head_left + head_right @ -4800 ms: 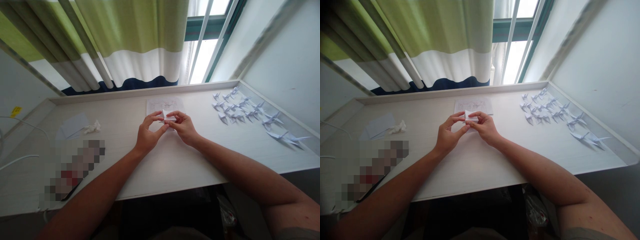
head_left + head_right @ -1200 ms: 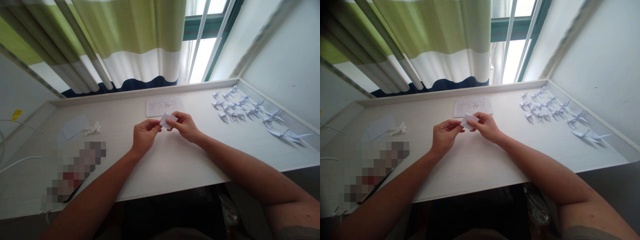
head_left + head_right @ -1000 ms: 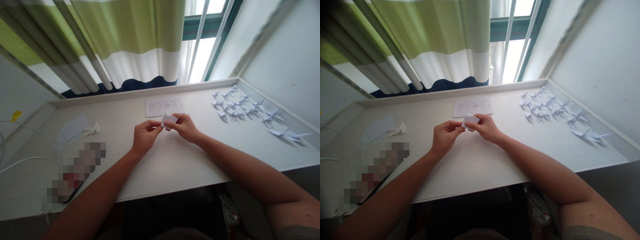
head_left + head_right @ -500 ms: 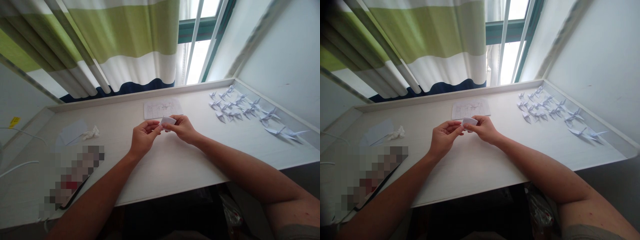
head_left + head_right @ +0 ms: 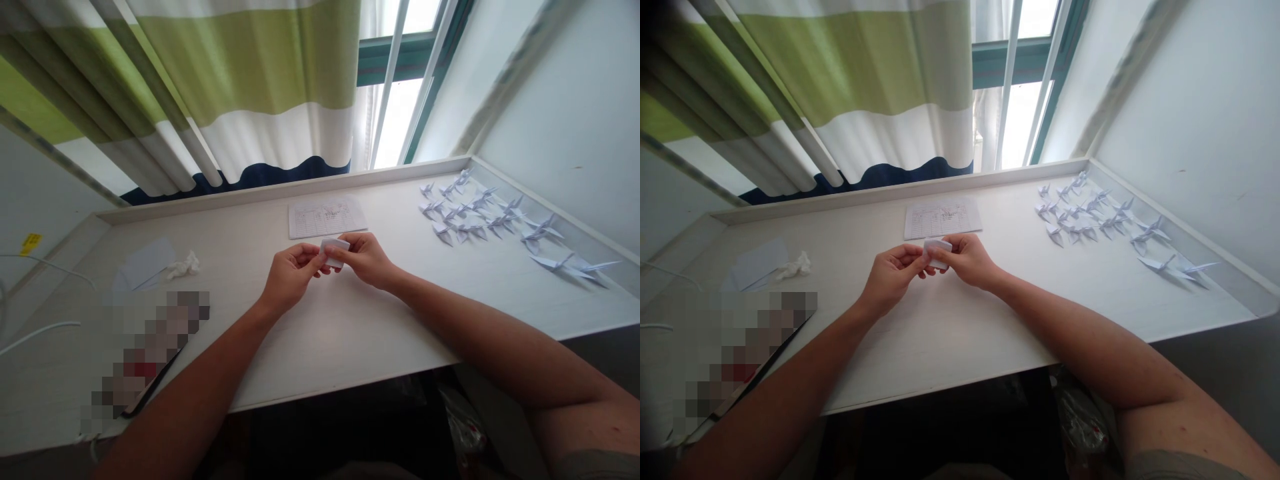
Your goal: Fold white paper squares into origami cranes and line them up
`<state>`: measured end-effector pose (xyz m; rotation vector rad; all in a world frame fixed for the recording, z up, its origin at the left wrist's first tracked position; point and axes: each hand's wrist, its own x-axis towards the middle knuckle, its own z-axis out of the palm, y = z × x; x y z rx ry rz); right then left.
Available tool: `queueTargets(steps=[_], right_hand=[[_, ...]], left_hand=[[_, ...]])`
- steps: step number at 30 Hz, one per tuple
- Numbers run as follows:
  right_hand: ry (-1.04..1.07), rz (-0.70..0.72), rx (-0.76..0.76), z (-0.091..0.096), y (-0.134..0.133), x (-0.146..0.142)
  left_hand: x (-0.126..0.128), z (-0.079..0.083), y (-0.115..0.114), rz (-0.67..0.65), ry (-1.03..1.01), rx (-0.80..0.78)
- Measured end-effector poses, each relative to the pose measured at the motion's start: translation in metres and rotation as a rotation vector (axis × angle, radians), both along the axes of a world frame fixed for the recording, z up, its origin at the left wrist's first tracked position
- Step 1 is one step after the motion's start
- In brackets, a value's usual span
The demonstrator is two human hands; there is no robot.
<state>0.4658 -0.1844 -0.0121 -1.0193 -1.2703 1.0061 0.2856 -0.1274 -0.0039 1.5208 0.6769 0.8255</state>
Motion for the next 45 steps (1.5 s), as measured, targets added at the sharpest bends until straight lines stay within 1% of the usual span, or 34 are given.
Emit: queueTargets(steps=[5, 10, 17, 20, 23, 27, 30, 33, 36, 39, 40, 42, 45], right_hand=[[-0.193, -0.119, 0.060, 0.0034, -0.0028, 0.0003], [-0.263, -0.150, 0.127, 0.0053, -0.0042, 0.0019], [-0.254, -0.151, 0.119, 0.0048, -0.0059, 0.0004], [-0.151, -0.164, 0.097, 0.0041, -0.0028, 0.0013], [-0.080, -0.137, 0.095, 0.0025, 0.0002, 0.0028], [-0.149, -0.086, 0.120, 0.0005, 0.0011, 0.0038], [-0.225, -0.103, 0.133, 0.0007, -0.0001, 0.0048], [-0.288, -0.091, 0.155, 0.0020, -0.0024, 0.0053], [-0.317, -0.074, 0.165, 0.0035, -0.0045, 0.0046], [-0.294, -0.083, 0.154, 0.0050, -0.0048, 0.0035], [-0.278, -0.096, 0.152, 0.0051, -0.0044, 0.0033], [-0.230, -0.118, 0.140, 0.0045, -0.0029, 0.0030], [-0.145, -0.087, 0.088, 0.0007, -0.0003, 0.0025]], left_hand=[[-0.0009, -0.0008, -0.0024, 0.022, 0.036, 0.021], [-0.0016, 0.0031, -0.0031, -0.025, 0.085, 0.005], [-0.0020, 0.0059, -0.0035, -0.072, 0.078, -0.019], [-0.0019, 0.0039, -0.0032, -0.061, 0.086, -0.028], [-0.0016, 0.0023, -0.0023, -0.057, 0.082, -0.037], [-0.0009, 0.0007, -0.0013, -0.084, 0.053, -0.004], [-0.0006, -0.0012, -0.0008, -0.099, 0.098, 0.029], [-0.0009, -0.0024, -0.0005, -0.107, 0.151, 0.057], [-0.0017, -0.0011, -0.0016, -0.161, 0.168, 0.034], [-0.0020, 0.0016, -0.0041, -0.202, 0.185, -0.007], [-0.0018, 0.0022, -0.0050, -0.190, 0.180, -0.013], [-0.0010, 0.0026, -0.0061, -0.121, 0.146, -0.021], [-0.0002, 0.0008, -0.0060, 0.006, 0.082, -0.036]])
